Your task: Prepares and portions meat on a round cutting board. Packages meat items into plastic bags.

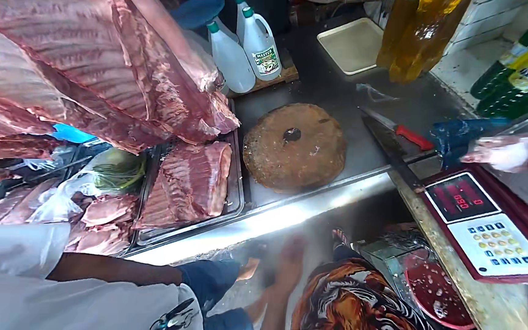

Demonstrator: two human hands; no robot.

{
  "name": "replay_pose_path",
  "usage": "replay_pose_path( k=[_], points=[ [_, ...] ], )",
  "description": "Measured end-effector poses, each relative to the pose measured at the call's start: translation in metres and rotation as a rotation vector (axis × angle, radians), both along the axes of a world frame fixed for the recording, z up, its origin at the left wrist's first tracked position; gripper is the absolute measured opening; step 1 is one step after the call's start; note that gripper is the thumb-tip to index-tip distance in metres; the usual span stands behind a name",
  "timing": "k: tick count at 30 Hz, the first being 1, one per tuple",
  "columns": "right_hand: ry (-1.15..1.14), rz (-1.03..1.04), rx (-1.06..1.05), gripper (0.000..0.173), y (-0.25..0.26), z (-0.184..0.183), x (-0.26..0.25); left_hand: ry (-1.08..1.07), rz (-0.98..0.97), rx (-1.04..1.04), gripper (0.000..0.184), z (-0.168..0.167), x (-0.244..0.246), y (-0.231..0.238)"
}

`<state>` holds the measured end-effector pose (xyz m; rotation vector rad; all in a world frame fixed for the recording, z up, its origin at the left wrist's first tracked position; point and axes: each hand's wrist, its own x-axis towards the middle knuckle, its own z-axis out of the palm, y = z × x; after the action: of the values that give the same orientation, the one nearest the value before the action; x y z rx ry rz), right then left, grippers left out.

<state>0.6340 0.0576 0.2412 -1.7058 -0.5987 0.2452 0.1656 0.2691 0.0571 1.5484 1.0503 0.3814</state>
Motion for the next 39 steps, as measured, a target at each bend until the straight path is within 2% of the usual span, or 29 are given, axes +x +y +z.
replay_pose_path(
  k=[4, 7, 9, 12, 15, 18, 21, 24, 27, 30, 33, 36, 39],
  points=[
    [-0.036, 0.412, -0.184, 0.062, 0.151, 0.019, -0.052, -0.008, 0.017, 0.466, 0.042, 0.086, 0.067, 0.064],
    [-0.154, 0.722, -0.293, 0.061, 0.260, -0.003, -0.085, 0.072, -0.020, 0.524, 0.062, 0.122, 0.113, 0.131],
    [-0.338, 0.765, -0.359, 0.062, 0.295, -0.020, -0.098, 0.193, -0.097, 0.479, 0.077, 0.128, 0.130, 0.169],
    [-0.408, 0.614, -0.423, 0.057, 0.272, -0.052, -0.080, 0.306, -0.185, 0.435, 0.077, 0.116, 0.136, 0.200],
    [-0.359, 0.326, -0.734, 0.061, 0.204, -0.098, -0.040, 0.415, -0.194, 0.442, 0.072, 0.112, 0.137, 0.205],
    [-0.258, 0.228, -1.021, 0.072, 0.155, -0.129, -0.038, 0.505, -0.212, 0.542, 0.078, 0.128, 0.153, 0.197],
    [-0.278, 0.147, -1.090, 0.075, 0.151, -0.146, -0.053, 0.634, -0.370, 0.607, 0.076, 0.147, 0.188, 0.188],
    [-0.263, 0.071, -1.122, 0.077, 0.157, -0.156, -0.045, 0.796, -0.478, 0.611, 0.068, 0.145, 0.209, 0.196],
    [-0.172, 0.075, -1.019, 0.072, 0.156, -0.142, -0.049, 0.706, -0.459, 0.566, 0.055, 0.142, 0.190, 0.223],
    [0.015, 0.096, -0.736, 0.063, 0.146, -0.123, -0.072, 0.450, -0.268, 0.470, 0.048, 0.119, 0.147, 0.239],
    [0.151, 0.155, -0.460, 0.060, 0.146, -0.101, -0.111, 0.265, -0.042, 0.409, 0.045, 0.097, 0.129, 0.221],
    [0.068, 0.231, -0.290, 0.058, 0.163, -0.078, -0.154, 0.238, 0.030, 0.418, 0.044, 0.086, 0.135, 0.199],
    [-0.115, 0.324, -0.340, 0.051, 0.174, -0.074, -0.177, 0.263, -0.014, 0.424, 0.042, 0.089, 0.138, 0.197]
  ],
)
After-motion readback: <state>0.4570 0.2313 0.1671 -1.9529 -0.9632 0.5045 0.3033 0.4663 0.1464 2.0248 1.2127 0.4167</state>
